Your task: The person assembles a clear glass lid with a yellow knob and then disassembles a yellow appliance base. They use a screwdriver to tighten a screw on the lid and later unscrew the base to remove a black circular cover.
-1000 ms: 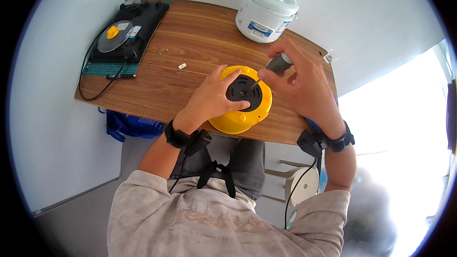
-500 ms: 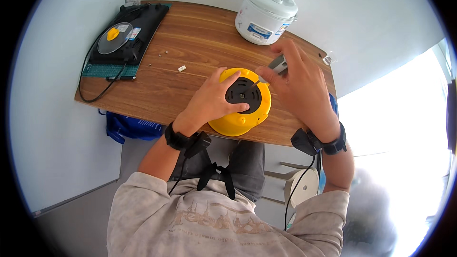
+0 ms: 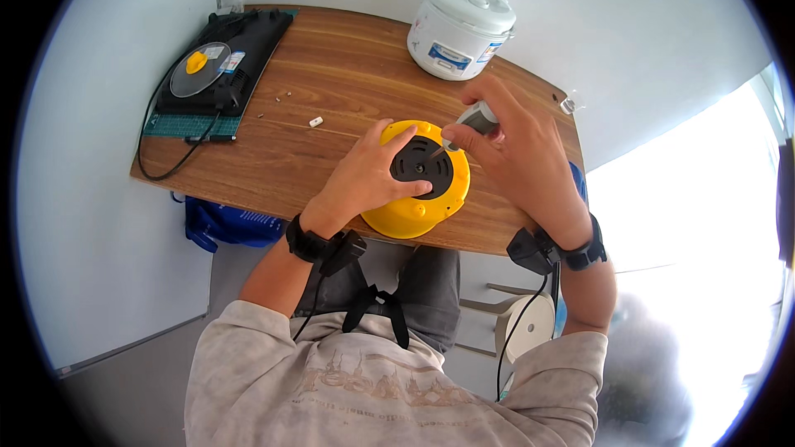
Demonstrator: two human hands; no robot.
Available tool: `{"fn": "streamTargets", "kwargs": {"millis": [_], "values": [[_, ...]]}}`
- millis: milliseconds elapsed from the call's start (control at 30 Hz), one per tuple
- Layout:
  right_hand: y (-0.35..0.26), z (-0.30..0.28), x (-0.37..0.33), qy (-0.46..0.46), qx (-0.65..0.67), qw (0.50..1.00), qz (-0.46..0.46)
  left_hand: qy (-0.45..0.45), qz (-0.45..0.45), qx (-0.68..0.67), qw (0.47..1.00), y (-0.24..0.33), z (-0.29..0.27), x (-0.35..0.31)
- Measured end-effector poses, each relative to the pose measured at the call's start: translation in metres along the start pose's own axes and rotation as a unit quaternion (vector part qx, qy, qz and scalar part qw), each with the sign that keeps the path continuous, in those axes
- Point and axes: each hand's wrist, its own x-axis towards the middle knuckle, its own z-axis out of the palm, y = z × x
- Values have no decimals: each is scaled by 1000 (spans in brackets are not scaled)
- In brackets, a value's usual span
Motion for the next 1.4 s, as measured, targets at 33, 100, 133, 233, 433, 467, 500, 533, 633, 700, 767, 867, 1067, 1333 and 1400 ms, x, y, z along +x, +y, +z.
{"fn": "streamTargets", "kwargs": {"millis": [33,100,133,233,433,467,500,533,633,700,767,867,1067,1333,1400], "values": [[0,1,-1,10,19,1000,1,3,2,-4,1000,-1,1,0],[0,2,-4,30,58,998,2,6,4,-8,1000,-1,2,0],[1,2,-4,19,70,997,-4,6,5,-9,1000,0,1,0],[3,2,-4,-1,75,997,-10,7,9,-9,1000,-1,2,0],[-3,3,-2,6,-3,1000,21,7,8,-3,1000,-1,1,0],[0,5,-2,19,26,999,11,10,9,-2,1000,-2,1,0],[3,6,-3,33,56,998,1,10,8,0,1000,-2,2,0],[3,5,-4,26,68,997,-5,9,8,1,1000,-2,2,0],[1,1,-4,8,83,996,-28,9,12,-3,1000,-1,1,0],[-2,2,-6,-3,63,997,-53,4,10,-7,1000,0,0,-1],[-6,1,-6,6,-4,999,-32,-6,3,-11,1000,1,-1,0],[-5,6,-5,36,13,999,-21,2,4,1,1000,0,0,0],[5,8,-1,43,89,995,7,6,1,0,1000,1,2,0],[6,7,4,54,1,998,-21,23,14,-10,1000,-4,5,0],[9,10,4,84,63,993,-58,20,12,-10,1000,-3,4,1]]}}
